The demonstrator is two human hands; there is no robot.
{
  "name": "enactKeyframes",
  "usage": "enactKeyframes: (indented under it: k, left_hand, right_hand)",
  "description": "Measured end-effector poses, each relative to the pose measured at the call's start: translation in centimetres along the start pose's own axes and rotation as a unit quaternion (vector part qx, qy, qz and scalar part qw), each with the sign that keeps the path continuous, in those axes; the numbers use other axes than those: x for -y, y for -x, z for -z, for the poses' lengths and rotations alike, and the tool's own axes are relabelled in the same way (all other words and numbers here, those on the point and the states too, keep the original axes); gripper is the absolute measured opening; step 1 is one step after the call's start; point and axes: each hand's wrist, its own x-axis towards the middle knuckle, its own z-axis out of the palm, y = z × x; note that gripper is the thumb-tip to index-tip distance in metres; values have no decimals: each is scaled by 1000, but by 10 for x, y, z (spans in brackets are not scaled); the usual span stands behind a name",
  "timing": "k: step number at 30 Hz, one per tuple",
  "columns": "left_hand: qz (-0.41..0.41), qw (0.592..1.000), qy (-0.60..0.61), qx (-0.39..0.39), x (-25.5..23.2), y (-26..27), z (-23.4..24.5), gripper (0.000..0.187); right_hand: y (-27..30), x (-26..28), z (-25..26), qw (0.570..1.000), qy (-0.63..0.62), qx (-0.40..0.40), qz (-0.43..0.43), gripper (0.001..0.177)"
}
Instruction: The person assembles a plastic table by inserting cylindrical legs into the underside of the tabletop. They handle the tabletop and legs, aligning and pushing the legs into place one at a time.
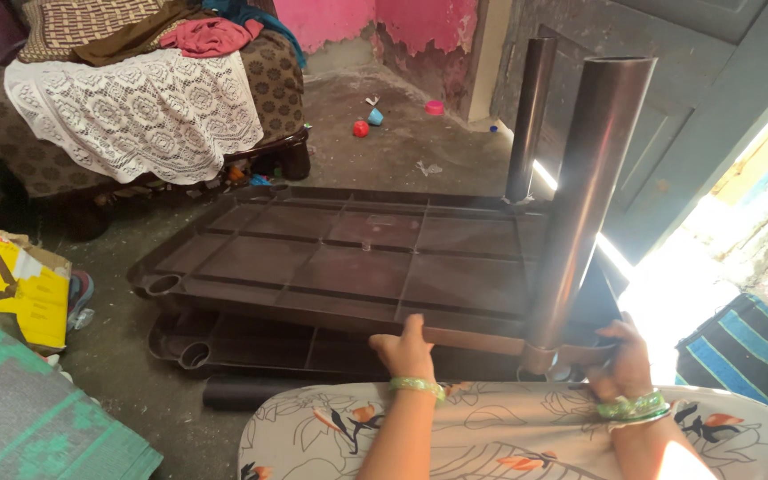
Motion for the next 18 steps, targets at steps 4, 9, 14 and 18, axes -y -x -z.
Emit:
enactKeyframes:
  k: [4, 9, 14, 18]
  left_hand:
    - [141, 985, 12, 101, 4, 24, -9, 77]
    - [247, 945, 65, 203, 34, 24, -14, 87]
    - [264, 933, 42, 241, 74, 3, -21, 88]
    - [301, 912, 32, 276, 84, -9, -18, 81]
  right_hand:
    - [-25, 16, 13, 992, -60, -95, -53, 29]
    - [-16, 18, 10, 985, -122, -119, -4, 33]
    - [-1, -4, -5, 972, 7, -222, 83, 53]
    - [3, -17, -13, 971, 57, -190, 130, 77]
